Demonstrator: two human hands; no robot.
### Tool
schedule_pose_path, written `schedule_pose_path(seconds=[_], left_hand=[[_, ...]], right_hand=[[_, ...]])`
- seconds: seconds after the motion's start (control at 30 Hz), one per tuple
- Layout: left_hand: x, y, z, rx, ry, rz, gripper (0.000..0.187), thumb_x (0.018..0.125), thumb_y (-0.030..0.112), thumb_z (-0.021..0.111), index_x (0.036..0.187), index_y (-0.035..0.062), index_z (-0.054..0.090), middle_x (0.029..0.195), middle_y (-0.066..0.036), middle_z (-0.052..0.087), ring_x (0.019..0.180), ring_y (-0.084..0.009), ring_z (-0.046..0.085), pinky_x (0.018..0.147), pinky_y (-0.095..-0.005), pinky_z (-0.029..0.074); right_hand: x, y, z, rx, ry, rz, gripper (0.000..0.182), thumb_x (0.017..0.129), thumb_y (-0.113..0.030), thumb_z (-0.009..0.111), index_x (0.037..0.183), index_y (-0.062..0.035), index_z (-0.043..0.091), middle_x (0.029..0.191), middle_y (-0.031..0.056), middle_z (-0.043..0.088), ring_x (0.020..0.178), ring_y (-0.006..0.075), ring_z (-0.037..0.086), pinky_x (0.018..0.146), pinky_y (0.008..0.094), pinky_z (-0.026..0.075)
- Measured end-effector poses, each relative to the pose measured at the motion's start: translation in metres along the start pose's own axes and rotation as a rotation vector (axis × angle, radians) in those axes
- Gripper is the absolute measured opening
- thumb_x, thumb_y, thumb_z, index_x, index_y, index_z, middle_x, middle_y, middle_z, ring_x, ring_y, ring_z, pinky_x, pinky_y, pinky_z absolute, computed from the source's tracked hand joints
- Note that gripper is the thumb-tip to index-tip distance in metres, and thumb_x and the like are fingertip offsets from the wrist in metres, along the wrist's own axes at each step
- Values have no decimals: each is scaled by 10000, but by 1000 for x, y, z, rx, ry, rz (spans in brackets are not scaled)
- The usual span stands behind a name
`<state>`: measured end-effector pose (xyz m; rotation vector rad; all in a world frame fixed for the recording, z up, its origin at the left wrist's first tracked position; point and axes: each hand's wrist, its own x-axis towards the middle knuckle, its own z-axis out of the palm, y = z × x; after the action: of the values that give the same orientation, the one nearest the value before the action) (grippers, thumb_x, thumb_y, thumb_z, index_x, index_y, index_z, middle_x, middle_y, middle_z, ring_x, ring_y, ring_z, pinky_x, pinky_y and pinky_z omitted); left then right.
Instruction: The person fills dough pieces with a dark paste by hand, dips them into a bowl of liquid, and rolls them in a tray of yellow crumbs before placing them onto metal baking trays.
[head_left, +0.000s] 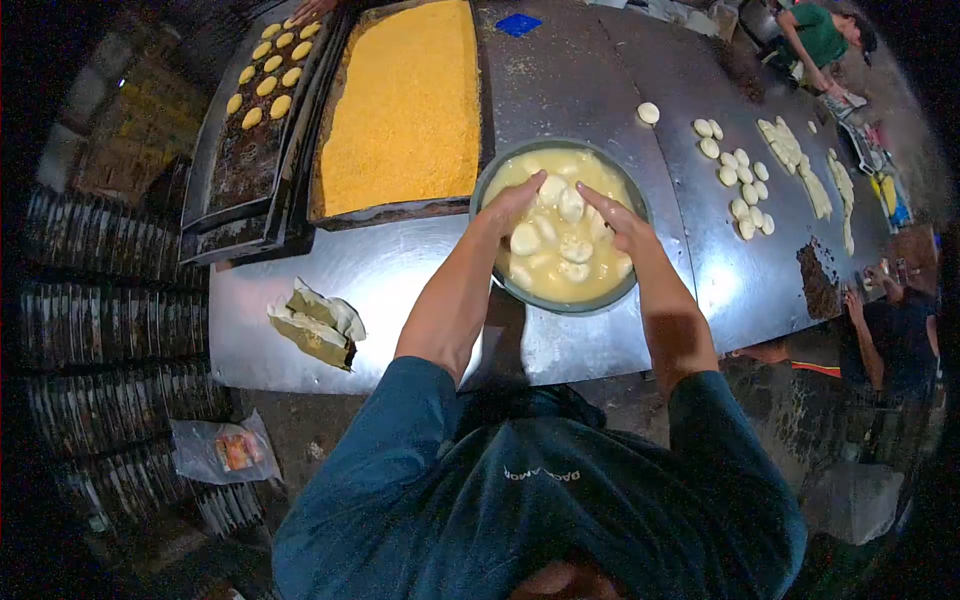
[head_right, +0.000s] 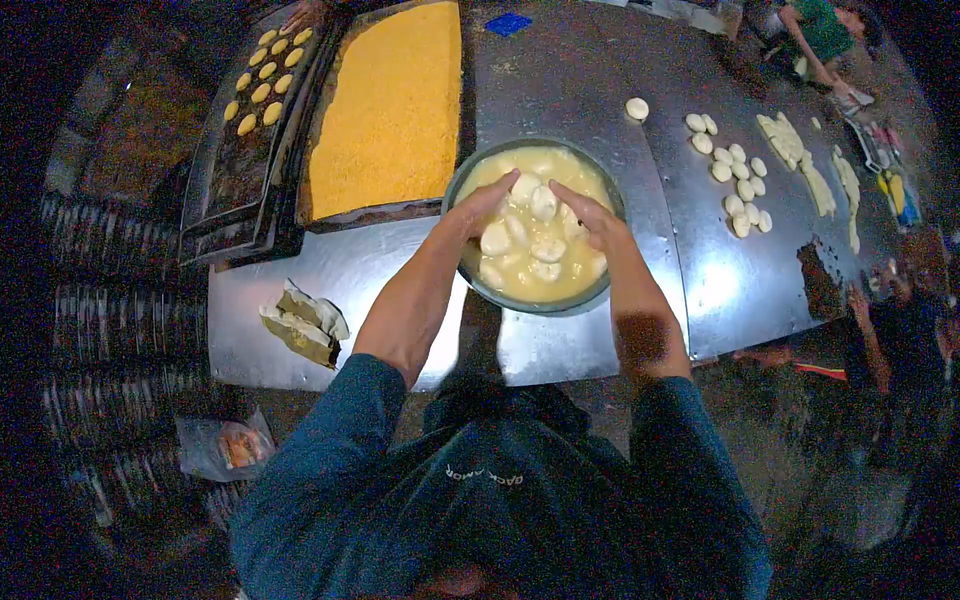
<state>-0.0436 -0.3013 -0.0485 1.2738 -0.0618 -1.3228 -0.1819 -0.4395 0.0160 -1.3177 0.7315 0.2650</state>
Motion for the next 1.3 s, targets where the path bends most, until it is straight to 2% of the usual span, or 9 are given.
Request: schedule_pose_path(seconds=[0.1, 0.33, 0.4, 0.5, 0.63, 0.77, 1.03, 1.1, 1.3], left_hand=[[13, -1, -5, -134, -130, -3, 527, 912, 470, 479, 1224, 47, 511, 1152, -140, 588, 996, -268, 605, 848, -418, 507], [-36, 19, 23, -162, -39, 9, 480, 882, 380, 538, 1205, 24, 523, 1122, -153, 595, 963, -251, 620, 804, -386, 530], [-41, 19, 31, -119, 161, 175, 355, 843, 283, 584, 1047, -7, 616, 1027, -146, 622, 852, -210, 630, 720, -342, 524], [-23, 3, 36, -225, 155, 439, 275, 827, 228, 577, 943, -13, 645, 912, -110, 639, 760, -168, 605, 663, -300, 494], [-52, 1, 64, -160, 329, 636, 259, 832, 226, 579, 879, -16, 660, 813, -67, 658, 727, -156, 603, 670, -289, 476], [-63, -19, 69, -59, 362, 633, 305, 831, 244, 570, 951, -23, 657, 838, -121, 678, 789, -170, 629, 718, -305, 483], [-105, -2, 80, -150, 112, 769, 290, 870, 212, 530, 988, -33, 629, 891, -76, 658, 811, -138, 602, 738, -280, 475], [-123, 18, 72, -226, 67, 755, 269, 882, 184, 524, 1000, -37, 619, 916, -62, 645, 840, -133, 590, 757, -272, 473], [-109, 99, -27, -517, 240, 793, 194, 872, 159, 524, 944, -1, 608, 922, -63, 605, 828, -143, 588, 716, -292, 496]], right_hand=[[12, 6, -1, 356, -232, 73, 604, 848, -475, 591, 1267, -51, 492, 1238, 123, 552, 1070, 243, 578, 920, 373, 477], [16, 22, 4, 561, -265, -68, 554, 853, -427, 607, 1263, -75, 488, 1227, 118, 554, 1080, 254, 573, 922, 408, 485], [12, 19, 12, 608, -231, -105, 543, 856, -413, 606, 1275, -94, 477, 1227, 108, 553, 1083, 263, 570, 854, 466, 514], [-26, -6, 34, 591, -37, -63, 434, 903, -363, 547, 1270, -140, 486, 1191, 87, 571, 1051, 264, 582, 798, 515, 519], [-54, -2, 46, 535, 13, -264, 498, 874, -423, 565, 1281, -151, 473, 1216, 75, 559, 1065, 250, 578, 755, 479, 542], [-49, 16, 29, 539, 1, -199, 498, 896, -422, 525, 1299, -142, 438, 1202, 75, 553, 1031, 249, 586, 733, 472, 549], [-82, 21, 43, 464, 118, -298, 506, 928, -380, 469, 1319, -68, 393, 1189, 102, 554, 1010, 253, 596, 673, 389, 563], [-93, -7, 71, 537, 226, -396, 501, 878, -310, 564, 1270, -30, 425, 1140, 132, 552, 988, 239, 598, 714, 336, 553], [-20, -108, 148, 424, -140, -456, 455, 895, -304, 552, 1238, -23, 449, 1099, 122, 570, 974, 228, 601, 695, 369, 562]])
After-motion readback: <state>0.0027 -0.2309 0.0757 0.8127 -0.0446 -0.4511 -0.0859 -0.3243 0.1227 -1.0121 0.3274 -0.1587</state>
